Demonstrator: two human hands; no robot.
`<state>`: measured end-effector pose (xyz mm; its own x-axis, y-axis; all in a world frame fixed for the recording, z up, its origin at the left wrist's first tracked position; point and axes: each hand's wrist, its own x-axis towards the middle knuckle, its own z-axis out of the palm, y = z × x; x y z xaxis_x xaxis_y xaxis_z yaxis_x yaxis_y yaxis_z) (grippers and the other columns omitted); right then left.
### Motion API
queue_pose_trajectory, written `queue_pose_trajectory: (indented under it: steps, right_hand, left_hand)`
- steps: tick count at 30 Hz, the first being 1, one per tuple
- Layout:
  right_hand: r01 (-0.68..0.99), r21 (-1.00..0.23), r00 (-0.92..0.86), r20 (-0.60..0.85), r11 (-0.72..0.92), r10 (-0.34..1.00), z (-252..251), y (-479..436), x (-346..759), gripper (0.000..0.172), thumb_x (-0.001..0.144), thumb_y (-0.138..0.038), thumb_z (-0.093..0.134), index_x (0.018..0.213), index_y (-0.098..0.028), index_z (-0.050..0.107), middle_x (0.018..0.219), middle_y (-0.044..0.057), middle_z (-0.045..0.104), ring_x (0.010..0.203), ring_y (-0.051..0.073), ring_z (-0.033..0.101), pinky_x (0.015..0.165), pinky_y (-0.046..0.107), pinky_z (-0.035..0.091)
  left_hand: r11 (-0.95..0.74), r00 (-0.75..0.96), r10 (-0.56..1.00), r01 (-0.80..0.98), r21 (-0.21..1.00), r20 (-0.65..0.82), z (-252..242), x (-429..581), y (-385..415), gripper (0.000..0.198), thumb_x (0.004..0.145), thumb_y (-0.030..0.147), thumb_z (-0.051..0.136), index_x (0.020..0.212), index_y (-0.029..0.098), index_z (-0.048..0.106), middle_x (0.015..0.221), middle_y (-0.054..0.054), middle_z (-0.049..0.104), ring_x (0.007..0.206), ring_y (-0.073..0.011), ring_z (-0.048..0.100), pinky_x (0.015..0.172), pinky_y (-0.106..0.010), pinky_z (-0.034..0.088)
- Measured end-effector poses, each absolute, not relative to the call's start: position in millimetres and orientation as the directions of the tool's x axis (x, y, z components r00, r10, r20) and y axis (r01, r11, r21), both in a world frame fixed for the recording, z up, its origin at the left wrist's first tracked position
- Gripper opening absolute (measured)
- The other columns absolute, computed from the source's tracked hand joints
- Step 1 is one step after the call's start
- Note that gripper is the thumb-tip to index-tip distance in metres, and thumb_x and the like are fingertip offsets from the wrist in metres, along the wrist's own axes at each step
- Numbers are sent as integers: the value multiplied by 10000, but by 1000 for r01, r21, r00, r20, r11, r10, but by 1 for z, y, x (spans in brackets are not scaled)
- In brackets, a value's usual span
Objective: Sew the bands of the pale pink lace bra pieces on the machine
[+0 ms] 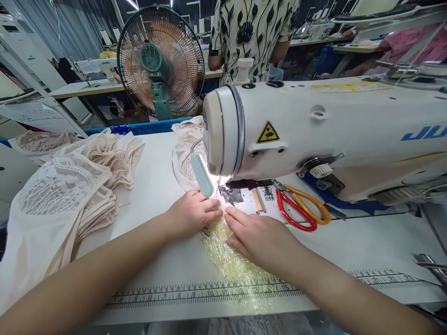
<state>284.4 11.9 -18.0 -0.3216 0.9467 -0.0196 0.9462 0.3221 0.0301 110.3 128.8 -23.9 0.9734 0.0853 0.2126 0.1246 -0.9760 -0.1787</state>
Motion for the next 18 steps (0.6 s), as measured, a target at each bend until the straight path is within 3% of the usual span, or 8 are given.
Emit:
queue_pose_trajectory:
  steps: [6,13,16,18]
  right_hand:
    - [955,78,-284,-29,286,958,-14,16,276,390,832,-319,502,1161,-119,563,1181,105,607,704,184,646,466,286,463]
    - [955,96,-281,-19,281,960,-18,12,275,432,832,-273,496,1228,-105,534,1313,122,512,764,204,663,527,300,531]
    - [950,-3,-313,-13,313,950,-22,-5,281,398,830,-241,477,1197,-114,565,1314,119,510,915,243,641,641,320,548]
    - [930,-185,-322,2,317,947,-28,-28,286,405,827,-264,457,1208,-176,562,1295,81,536,1000,249,609,714,333,539]
  left_hand:
    - [-971,967,93,141,-194,239,-24,111,141,271,899,175,377,1051,206,599,1120,-26,637,904,-205,568,730,-359,416]
    - [-957,966,185,218,-190,179,-28,114,152,281,902,212,385,1097,209,588,1065,-56,651,950,-235,554,786,-384,414]
    - [-942,960,229,260,-214,160,-29,113,155,297,886,186,400,1128,219,568,1043,-70,649,951,-241,548,798,-403,403]
    - [-927,949,265,299,-226,169,-30,112,154,310,871,163,415,1134,239,560,1046,-74,637,956,-234,539,810,-405,395]
